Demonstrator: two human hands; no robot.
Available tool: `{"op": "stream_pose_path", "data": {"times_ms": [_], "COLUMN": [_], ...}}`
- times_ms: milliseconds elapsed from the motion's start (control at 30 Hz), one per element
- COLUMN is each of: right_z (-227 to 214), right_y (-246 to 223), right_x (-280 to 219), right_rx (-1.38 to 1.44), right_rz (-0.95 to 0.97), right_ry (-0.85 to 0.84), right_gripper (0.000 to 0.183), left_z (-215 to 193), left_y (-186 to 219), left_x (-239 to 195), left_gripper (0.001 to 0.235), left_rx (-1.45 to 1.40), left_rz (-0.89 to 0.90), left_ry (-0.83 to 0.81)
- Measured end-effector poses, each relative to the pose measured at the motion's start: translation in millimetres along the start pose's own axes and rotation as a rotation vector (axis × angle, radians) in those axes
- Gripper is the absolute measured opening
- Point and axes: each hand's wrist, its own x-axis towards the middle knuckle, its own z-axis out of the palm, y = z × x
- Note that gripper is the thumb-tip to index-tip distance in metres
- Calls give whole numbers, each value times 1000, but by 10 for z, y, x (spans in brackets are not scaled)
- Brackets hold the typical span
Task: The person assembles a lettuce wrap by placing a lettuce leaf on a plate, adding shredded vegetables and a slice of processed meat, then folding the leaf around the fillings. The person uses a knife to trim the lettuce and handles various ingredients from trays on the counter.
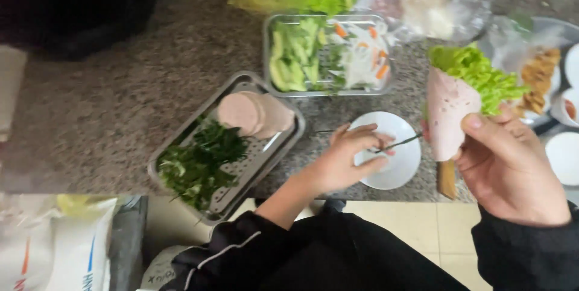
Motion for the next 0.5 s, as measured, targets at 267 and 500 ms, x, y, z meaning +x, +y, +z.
{"op": "stream_pose_path", "data": {"times_ms": [267, 500], "right_z": [-1091, -1511], "right_y": [365, 1340], "right_x": [-19, 358], "right_rx": [20, 95], "right_rz": [-77, -9], "right_ry": [232, 434], "right_gripper": [28, 20], "left_z": [14, 268], "left_y": [158, -613], "left_x": [291, 396], "left_gripper": [30, 32], "left_rx": [-122, 162], "left_rz": [-533, -645], "left_ry": [-164, -132]}}
